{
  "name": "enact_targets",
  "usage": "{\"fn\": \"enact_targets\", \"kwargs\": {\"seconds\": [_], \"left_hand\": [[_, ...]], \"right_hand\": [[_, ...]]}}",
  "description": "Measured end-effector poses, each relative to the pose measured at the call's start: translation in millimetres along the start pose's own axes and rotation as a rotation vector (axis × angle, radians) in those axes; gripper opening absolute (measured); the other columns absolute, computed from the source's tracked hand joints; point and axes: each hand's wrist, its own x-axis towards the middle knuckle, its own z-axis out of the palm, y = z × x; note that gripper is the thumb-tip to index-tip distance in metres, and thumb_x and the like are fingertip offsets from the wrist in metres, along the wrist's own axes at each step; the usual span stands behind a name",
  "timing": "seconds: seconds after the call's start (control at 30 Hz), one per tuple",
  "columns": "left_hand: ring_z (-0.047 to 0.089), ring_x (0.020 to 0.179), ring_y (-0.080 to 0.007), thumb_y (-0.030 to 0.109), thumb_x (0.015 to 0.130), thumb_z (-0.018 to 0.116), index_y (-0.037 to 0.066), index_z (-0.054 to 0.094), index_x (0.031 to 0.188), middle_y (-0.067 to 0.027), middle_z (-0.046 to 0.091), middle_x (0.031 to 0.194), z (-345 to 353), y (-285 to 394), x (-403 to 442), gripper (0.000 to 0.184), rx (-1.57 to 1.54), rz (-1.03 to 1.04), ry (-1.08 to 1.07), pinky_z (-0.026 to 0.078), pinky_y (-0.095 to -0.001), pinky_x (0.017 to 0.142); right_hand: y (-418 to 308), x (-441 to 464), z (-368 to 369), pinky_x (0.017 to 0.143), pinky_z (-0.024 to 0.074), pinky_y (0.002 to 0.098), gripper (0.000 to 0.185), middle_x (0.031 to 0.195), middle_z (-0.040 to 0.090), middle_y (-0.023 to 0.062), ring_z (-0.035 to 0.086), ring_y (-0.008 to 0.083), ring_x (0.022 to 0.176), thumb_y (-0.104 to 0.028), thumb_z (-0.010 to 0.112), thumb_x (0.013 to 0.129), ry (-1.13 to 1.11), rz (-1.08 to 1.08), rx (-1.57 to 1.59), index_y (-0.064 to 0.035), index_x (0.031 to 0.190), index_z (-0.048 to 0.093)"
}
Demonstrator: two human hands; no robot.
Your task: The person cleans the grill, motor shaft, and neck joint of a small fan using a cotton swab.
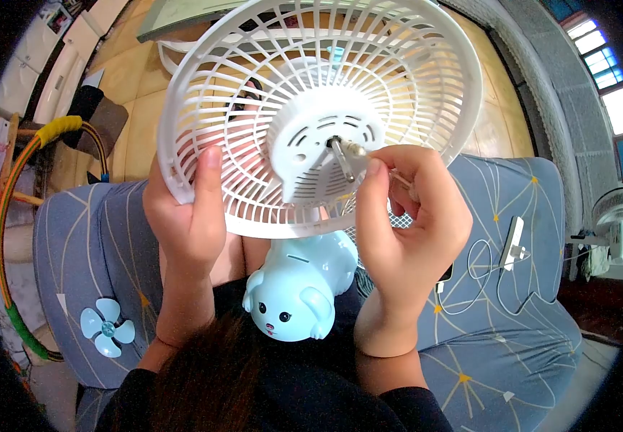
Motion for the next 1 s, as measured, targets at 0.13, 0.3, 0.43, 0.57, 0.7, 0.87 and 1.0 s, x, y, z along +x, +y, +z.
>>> {"fn": "enact_targets", "kwargs": {"seconds": [0.13, 0.3, 0.43, 0.57, 0.7, 0.87, 1.0], "left_hand": [[0.067, 0.082, -0.0238, 0.002, 0.092, 0.065, -0.007, 0.064, 0.115, -0.0206, 0.068, 0.102, 2.1, -2.1, -4.2, 0.025, 0.099, 0.007, 0.058, 0.053, -0.031, 0.073], [0.067, 0.083, -0.024, 0.002, 0.091, 0.066, -0.006, 0.064, 0.116, -0.02, 0.068, 0.104, 2.0, -0.3, -4.2, 0.026, 0.089, -0.038, 0.053, 0.053, -0.0311, 0.074], [0.067, 0.083, -0.0232, 0.002, 0.091, 0.067, -0.005, 0.065, 0.116, -0.0194, 0.068, 0.103, 3.5, 0.5, -4.2, 0.026, 0.08, -0.054, 0.064, 0.053, -0.0307, 0.073], [0.067, 0.081, -0.0234, 0.001, 0.09, 0.067, -0.004, 0.066, 0.114, -0.0178, 0.068, 0.099, 3.6, 1.5, -3.0, 0.024, 0.043, -0.053, 0.08, 0.053, -0.0318, 0.072], [0.066, 0.078, -0.0247, 0.002, 0.09, 0.067, -0.002, 0.068, 0.109, -0.0153, 0.069, 0.093, 2.7, -1.8, -2.5, 0.019, 0.091, -0.023, 0.066, 0.052, -0.0336, 0.071], [0.065, 0.075, -0.0255, 0.005, 0.091, 0.067, -0.002, 0.068, 0.103, -0.0146, 0.069, 0.086, 2.6, -2.7, -1.5, 0.014, 0.072, -0.028, 0.082, 0.051, -0.0338, 0.069], [0.064, 0.071, -0.0258, 0.007, 0.092, 0.068, -0.002, 0.068, 0.101, -0.0147, 0.068, 0.084, 4.1, -0.4, -0.3, 0.013, 0.038, -0.031, 0.096, 0.05, -0.0332, 0.066]], "right_hand": [[0.0, -0.2, 0.2, 0.052, 0.0299, 0.0157, 0.004, 0.07, 0.06, -0.0012, 0.044, -0.0003, 0.057, 0.006, 0.064, 0.083, -0.027, -0.009, 0.013, 0.0029, 0.086, 0.064], [3.4, 1.7, 4.4, 0.05, 0.028, 0.0167, 0.003, 0.07, 0.061, -0.0012, 0.042, -0.0004, 0.056, 0.005, 0.065, 0.083, -0.054, -0.003, 0.024, 0.0027, 0.086, 0.064], [2.6, 0.7, 4.1, 0.048, 0.0272, 0.0169, 0.003, 0.069, 0.061, -0.0016, 0.041, -0.0008, 0.055, 0.005, 0.065, 0.083, -0.017, -0.009, 0.015, 0.0026, 0.085, 0.064], [2.2, -0.6, 2.7, 0.048, 0.0269, 0.017, 0.004, 0.069, 0.06, -0.0017, 0.04, -0.0009, 0.055, 0.006, 0.065, 0.082, 0.006, 0.001, 0.036, 0.0024, 0.085, 0.064], [0.2, -0.4, 4.4, 0.049, 0.0271, 0.017, 0.005, 0.069, 0.06, -0.0021, 0.04, -0.0009, 0.055, 0.006, 0.065, 0.082, -0.01, 0.013, 0.089, 0.0025, 0.085, 0.064], [5.7, 1.6, 4.5, 0.05, 0.0271, 0.0164, 0.005, 0.069, 0.058, -0.003, 0.039, -0.0013, 0.056, 0.006, 0.065, 0.083, -0.055, -0.02, 0.029, 0.0029, 0.086, 0.064], [2.5, 0.1, 3.8, 0.049, 0.0266, 0.0158, 0.005, 0.069, 0.058, -0.0032, 0.039, -0.0017, 0.056, 0.007, 0.065, 0.083, -0.021, 0.008, 0.048, 0.0033, 0.085, 0.063]]}}
